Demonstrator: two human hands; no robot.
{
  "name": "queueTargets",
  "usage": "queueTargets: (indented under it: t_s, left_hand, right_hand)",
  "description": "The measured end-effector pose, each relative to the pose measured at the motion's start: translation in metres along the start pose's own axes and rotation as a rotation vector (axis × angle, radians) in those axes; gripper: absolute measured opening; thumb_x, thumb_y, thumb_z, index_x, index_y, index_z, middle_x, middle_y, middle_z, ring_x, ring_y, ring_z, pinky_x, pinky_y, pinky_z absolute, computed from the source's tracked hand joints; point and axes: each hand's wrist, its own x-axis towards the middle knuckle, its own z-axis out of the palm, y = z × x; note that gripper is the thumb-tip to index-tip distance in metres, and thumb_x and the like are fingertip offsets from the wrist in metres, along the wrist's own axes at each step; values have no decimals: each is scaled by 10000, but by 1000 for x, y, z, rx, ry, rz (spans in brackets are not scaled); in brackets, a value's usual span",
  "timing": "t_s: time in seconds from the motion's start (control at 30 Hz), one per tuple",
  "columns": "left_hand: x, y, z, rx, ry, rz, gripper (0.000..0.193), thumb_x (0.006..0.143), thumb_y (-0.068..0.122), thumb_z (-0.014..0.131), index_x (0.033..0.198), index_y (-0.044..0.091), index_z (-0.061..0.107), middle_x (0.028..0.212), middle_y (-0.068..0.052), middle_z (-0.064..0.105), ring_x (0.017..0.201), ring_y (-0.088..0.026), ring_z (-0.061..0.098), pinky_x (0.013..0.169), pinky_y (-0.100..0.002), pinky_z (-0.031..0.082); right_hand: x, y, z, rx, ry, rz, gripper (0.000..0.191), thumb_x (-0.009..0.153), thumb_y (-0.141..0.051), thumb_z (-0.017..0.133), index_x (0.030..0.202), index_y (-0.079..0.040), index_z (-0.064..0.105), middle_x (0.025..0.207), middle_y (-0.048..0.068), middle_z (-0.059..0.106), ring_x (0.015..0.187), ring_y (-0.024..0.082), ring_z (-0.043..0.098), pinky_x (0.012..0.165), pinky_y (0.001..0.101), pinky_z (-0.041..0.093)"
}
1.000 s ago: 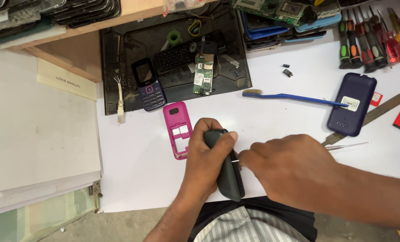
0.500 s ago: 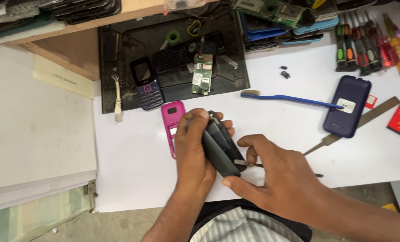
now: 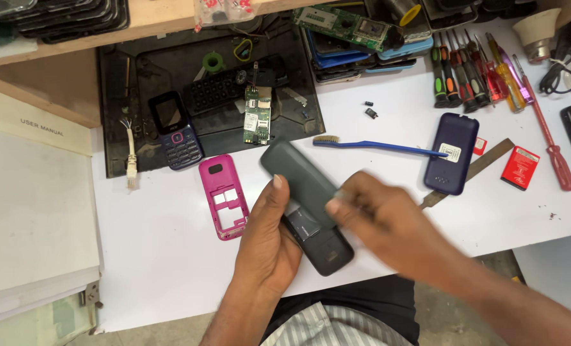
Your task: The person disassembles a small feature phone, separating the pink housing from the body and lifting out the circuit board. They brush the keypad and internal components with a toothbrush, then reassemble the phone, insert the battery, and use a pry tool and screwdriver on the rear housing.
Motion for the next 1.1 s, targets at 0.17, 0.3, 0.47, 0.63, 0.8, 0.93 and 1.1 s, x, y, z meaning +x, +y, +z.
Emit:
queueTargets:
  t_s: [0.17, 0.3, 0.47, 0.63, 0.8, 0.93, 1.1]
  left_hand:
    - [-5, 5, 8, 132, 62, -59, 324, 928, 90, 608, 1236, 0, 560, 1077, -189, 682, 993, -305, 719, 907, -440, 635]
    - [-12, 9, 10, 245, 60, -28, 325, 943, 123, 599, 1250, 23, 565, 1023, -187, 682, 977, -309, 732, 874, -423, 611]
    - [-15, 2, 6, 459, -24, 187, 357, 971, 128, 648, 1296, -5, 582, 1028, -92, 646, 956, -172, 683, 855, -318, 564]
    - [-19, 4, -7, 577, -13, 392, 373, 984, 107, 683, 1309, -51, 588, 1056, -104, 660, 913, -112, 634, 834, -275, 543]
    - [-23, 23, -18, 464, 94, 323, 386, 975, 152, 648, 1307, -14, 539, 1001, -138, 675, 723, -179, 660, 637, -346, 574]
    - [-28, 28, -17, 391, -29, 208, 444, 929, 83, 643, 1350, -19, 546, 1075, -192, 695, 862, -263, 751, 758, -410, 616]
    - [-27, 24, -7, 363, -86, 144, 455, 887, 22, 613, 1315, -58, 484, 1155, -200, 684, 937, -283, 760, 831, -426, 648]
  right_hand:
    - [17, 21, -75, 284, 420, 2, 166, 1005, -217, 664, 1011, -55, 633, 715, -13, 523, 544, 79, 427, 461, 260, 351]
    - [54, 39, -152, 709, 564, 1, 216, 1130, -275, 606, 1036, -83, 572, 863, 18, 596, 532, 90, 399, 469, 255, 311]
    - [130, 64, -221, 834, 551, -76, 197, 1160, -304, 593, 1162, -108, 602, 940, 53, 672, 589, 74, 420, 507, 238, 311]
    - [168, 68, -239, 817, 477, -157, 252, 1117, -303, 509, 1028, -82, 592, 943, 50, 590, 706, 89, 432, 595, 243, 308]
    - [144, 76, -216, 917, 581, -59, 376, 1086, -420, 479, 998, -103, 662, 893, 12, 591, 706, 104, 476, 553, 243, 331]
    - [99, 63, -184, 634, 427, -99, 412, 1050, -410, 386, 1025, -99, 655, 889, -30, 559, 764, 84, 511, 629, 284, 468]
    - [63, 49, -150, 415, 372, -353, 459, 1285, -367, 370, 1147, 8, 596, 843, 0, 416, 703, 88, 387, 687, 277, 404]
